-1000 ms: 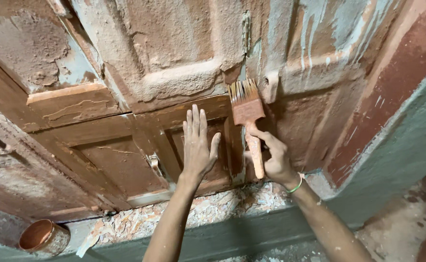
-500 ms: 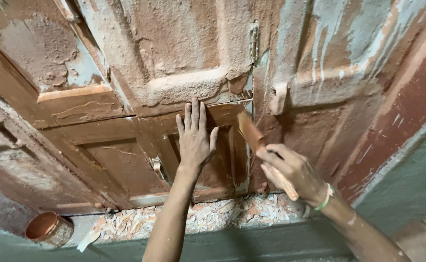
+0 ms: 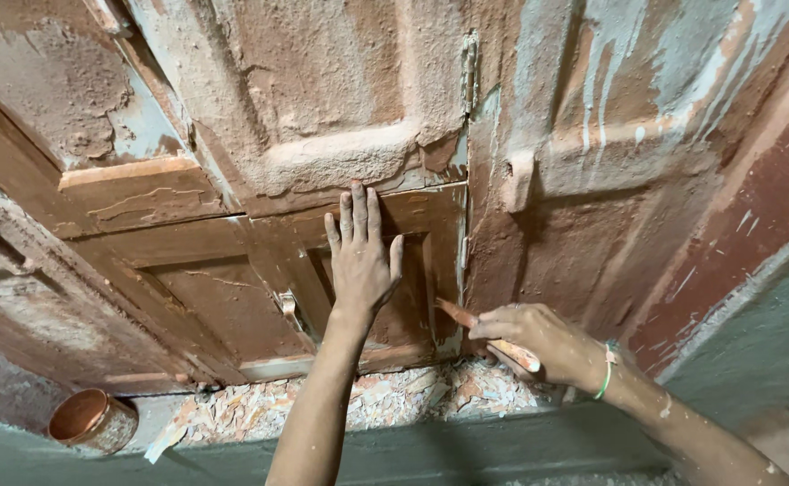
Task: The person paints the recessed panels and frame of an old wooden door with reddish-brown paint using a wide brush, steadying the door with the other hand. They dip the brush into a small paint pot, work across multiple panels, then move to another door in the room and continue brushing paint onto its surface.
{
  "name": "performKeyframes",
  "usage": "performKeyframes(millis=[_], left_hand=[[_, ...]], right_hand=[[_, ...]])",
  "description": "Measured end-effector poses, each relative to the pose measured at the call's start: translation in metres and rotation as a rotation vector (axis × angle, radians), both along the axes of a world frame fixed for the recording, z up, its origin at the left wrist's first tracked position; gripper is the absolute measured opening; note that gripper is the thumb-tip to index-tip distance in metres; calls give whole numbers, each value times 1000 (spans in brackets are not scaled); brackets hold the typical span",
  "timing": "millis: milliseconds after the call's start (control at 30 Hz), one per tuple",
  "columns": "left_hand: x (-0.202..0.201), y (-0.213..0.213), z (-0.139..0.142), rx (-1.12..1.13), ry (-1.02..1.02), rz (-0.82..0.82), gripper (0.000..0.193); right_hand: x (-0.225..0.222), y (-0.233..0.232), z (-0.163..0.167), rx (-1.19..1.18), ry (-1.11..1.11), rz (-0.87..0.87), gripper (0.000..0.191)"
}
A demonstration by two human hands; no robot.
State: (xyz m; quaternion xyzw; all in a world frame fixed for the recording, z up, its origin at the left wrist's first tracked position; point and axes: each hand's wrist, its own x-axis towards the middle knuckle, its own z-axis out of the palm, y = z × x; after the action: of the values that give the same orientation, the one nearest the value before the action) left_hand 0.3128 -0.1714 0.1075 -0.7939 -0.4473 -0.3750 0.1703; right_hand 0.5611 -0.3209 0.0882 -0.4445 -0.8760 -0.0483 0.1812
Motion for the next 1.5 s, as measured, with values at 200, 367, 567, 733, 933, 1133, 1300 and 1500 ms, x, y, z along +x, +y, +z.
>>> performKeyframes(millis=[200, 367, 567, 733, 933, 1133, 1300, 1500], left_hand=[[-1, -3, 2, -1, 3, -2, 84], [-3, -8, 5, 1, 11, 7, 83], [-5, -10, 7, -35, 18, 3, 85], [-4, -11, 8, -21, 25, 15, 85], [-5, -14, 10, -39, 18, 17, 85], [-5, -18, 12, -36, 17, 12, 86], [-7, -18, 13, -55, 31, 23, 86], [-7, -16, 12, -43, 41, 28, 86]], right_hand=[[17, -12, 57, 570, 150, -44, 37], [12, -6, 39, 669, 139, -36, 29], [-1, 0, -56, -117, 57, -140, 21], [2, 4, -39, 45, 103, -64, 20], [14, -6, -4, 725, 128, -29, 31], [-4, 5, -91, 80, -49, -106, 25], [1, 6, -114, -198, -199, -98, 54], [12, 4, -63, 583, 155, 22, 24]])
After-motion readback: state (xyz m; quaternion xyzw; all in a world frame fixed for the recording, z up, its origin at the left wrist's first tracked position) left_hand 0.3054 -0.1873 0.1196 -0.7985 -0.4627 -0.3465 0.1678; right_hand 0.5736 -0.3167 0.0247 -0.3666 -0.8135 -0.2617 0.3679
